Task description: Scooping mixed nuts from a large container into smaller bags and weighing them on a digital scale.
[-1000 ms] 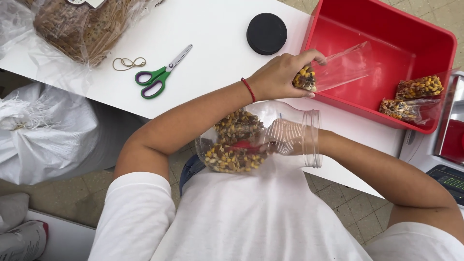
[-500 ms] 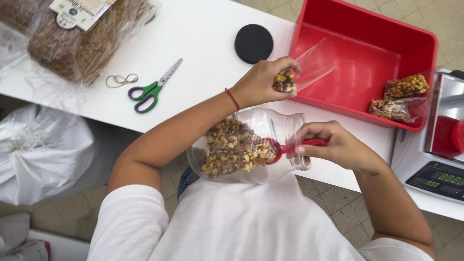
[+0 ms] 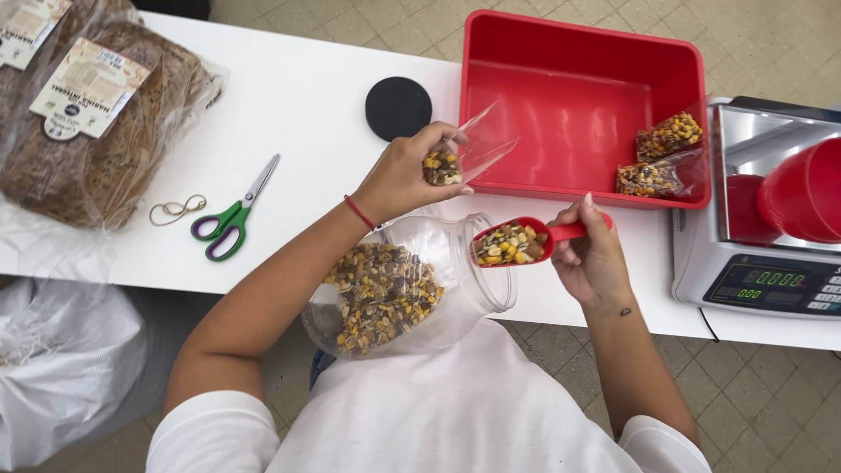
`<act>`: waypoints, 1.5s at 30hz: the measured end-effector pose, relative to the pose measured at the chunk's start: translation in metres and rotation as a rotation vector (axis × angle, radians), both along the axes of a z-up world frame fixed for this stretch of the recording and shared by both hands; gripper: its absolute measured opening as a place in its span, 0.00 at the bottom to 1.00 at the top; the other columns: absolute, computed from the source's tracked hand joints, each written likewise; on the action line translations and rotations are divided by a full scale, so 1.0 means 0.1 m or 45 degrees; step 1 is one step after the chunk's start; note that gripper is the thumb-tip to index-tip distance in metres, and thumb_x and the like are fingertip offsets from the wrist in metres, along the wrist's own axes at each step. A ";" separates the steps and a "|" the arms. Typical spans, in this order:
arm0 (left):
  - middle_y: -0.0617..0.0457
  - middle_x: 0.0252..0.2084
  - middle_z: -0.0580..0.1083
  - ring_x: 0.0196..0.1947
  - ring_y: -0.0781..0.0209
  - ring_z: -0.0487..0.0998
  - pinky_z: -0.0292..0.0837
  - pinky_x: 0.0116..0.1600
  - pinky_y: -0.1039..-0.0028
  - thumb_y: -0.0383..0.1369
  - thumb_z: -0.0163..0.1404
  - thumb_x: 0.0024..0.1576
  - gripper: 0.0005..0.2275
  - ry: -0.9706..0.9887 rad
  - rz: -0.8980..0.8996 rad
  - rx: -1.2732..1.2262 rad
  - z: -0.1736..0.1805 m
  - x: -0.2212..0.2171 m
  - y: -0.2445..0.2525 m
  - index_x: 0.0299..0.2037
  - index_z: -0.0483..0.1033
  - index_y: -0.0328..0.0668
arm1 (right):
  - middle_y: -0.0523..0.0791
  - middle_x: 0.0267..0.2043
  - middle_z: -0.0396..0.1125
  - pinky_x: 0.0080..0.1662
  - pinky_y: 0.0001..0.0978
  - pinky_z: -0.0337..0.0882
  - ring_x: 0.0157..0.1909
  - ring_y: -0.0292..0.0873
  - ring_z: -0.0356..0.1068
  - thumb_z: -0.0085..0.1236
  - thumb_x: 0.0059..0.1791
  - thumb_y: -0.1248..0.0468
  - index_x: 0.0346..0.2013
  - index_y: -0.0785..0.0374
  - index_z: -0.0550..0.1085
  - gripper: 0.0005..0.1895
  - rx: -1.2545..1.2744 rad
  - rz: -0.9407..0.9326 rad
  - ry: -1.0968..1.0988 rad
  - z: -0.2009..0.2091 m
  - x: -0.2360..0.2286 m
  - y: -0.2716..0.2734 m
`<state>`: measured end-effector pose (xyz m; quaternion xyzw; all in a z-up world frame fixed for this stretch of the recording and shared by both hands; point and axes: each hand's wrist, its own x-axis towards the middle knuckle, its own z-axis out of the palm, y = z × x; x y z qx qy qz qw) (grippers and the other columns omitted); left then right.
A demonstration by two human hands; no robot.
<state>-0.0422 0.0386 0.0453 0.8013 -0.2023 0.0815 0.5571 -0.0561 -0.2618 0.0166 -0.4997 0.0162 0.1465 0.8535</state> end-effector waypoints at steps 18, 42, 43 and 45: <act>0.48 0.46 0.77 0.39 0.55 0.81 0.76 0.33 0.69 0.38 0.65 0.47 0.27 -0.172 -0.018 0.329 -0.11 0.07 0.04 0.53 0.64 0.44 | 0.48 0.27 0.70 0.17 0.18 0.60 0.18 0.34 0.66 0.53 0.56 0.63 0.26 0.61 0.70 0.14 -0.723 -0.004 -0.674 1.33 0.72 0.50; 0.53 0.37 0.78 0.37 0.62 0.81 0.78 0.37 0.78 0.45 0.67 0.45 0.24 -0.135 0.037 -0.127 -0.15 0.07 0.01 0.43 0.68 0.46 | 0.40 0.32 0.75 0.35 0.28 0.71 0.30 0.40 0.74 0.57 0.47 0.62 0.40 0.58 0.77 0.09 -1.132 1.475 -1.334 0.98 -0.01 0.96; 0.53 0.37 0.78 0.37 0.62 0.81 0.78 0.37 0.78 0.45 0.67 0.45 0.24 -0.130 0.045 -0.125 -0.15 0.08 0.00 0.43 0.68 0.46 | 0.40 0.32 0.75 0.35 0.28 0.71 0.30 0.40 0.74 0.57 0.47 0.62 0.40 0.58 0.77 0.09 -1.124 1.482 -1.334 0.79 0.01 0.96; 0.56 0.33 0.76 0.33 0.65 0.79 0.74 0.34 0.78 0.41 0.68 0.45 0.22 -0.099 0.011 -0.121 -0.14 0.09 -0.04 0.40 0.66 0.47 | 0.44 0.31 0.68 0.32 0.35 0.71 0.31 0.45 0.70 0.51 0.46 0.70 0.45 0.60 0.75 0.14 -1.229 1.551 -1.699 0.43 0.03 0.95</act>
